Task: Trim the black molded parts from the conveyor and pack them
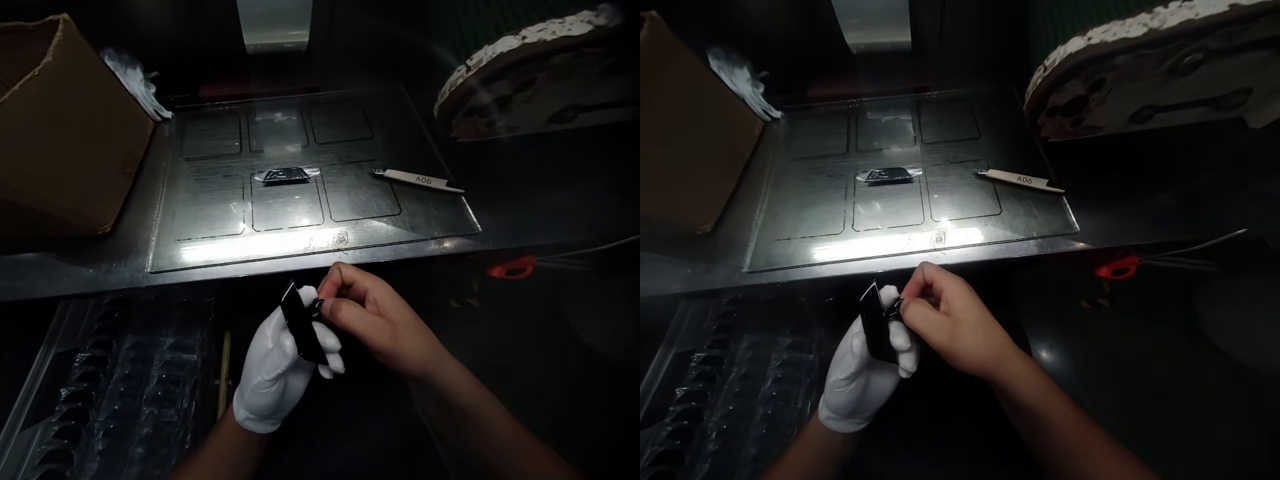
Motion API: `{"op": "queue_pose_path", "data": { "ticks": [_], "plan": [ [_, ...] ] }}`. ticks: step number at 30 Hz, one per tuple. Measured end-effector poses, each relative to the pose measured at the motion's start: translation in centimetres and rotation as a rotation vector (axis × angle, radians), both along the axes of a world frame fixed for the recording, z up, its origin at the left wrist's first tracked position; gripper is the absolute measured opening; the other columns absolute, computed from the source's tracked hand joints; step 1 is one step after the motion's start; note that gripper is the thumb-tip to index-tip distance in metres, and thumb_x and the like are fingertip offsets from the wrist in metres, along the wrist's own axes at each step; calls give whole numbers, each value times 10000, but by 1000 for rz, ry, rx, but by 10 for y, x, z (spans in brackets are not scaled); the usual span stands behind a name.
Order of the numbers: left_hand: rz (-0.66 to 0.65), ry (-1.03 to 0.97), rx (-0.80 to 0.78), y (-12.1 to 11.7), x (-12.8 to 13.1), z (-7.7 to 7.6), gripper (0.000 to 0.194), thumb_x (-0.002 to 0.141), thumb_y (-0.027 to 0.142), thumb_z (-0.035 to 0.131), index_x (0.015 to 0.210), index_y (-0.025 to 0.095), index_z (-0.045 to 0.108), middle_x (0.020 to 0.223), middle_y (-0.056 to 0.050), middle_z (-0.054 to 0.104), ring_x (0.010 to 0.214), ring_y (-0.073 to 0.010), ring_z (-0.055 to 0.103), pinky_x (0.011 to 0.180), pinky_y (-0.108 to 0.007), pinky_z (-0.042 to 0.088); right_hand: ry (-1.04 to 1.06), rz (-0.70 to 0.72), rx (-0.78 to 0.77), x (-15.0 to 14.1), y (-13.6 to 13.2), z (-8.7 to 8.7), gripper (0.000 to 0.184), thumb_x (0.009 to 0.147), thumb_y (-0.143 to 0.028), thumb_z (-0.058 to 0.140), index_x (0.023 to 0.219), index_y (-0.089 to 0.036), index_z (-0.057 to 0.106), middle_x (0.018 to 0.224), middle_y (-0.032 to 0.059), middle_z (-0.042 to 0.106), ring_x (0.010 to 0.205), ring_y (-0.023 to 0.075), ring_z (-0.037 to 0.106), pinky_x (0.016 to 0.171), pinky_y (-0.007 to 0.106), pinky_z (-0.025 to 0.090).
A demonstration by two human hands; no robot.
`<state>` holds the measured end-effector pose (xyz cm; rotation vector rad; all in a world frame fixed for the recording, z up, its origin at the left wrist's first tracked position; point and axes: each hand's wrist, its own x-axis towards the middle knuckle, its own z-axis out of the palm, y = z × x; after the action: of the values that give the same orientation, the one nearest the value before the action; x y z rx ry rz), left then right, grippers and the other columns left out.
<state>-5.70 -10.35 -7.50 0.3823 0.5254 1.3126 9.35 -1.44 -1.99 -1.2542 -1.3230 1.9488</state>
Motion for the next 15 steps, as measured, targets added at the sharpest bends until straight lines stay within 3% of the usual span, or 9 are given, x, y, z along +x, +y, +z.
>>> {"op": "queue_pose_path", "data": {
  "ticks": [8, 15],
  "plan": [
    [-19, 11, 50, 1, 5, -4, 453, 1026, 450, 637, 1441, 268, 618, 969, -22, 807, 744, -140, 737, 655, -242, 554, 98, 10, -60, 14, -7, -3, 179, 976, -380, 687, 924, -210, 676, 765, -25, 622, 681, 113, 565, 625, 224, 473],
    [-50, 22, 32, -1, 7, -6, 463, 1012, 462, 652, 1435, 275, 627, 953, -33, 811, 717, -156, 731, 651, -269, 559, 198, 30, -111, 22, -12, -14, 199, 1006, -392, 681, 937, -206, 703, 746, -20, 634, 660, 102, 556, 603, 212, 450]
  ]
}}
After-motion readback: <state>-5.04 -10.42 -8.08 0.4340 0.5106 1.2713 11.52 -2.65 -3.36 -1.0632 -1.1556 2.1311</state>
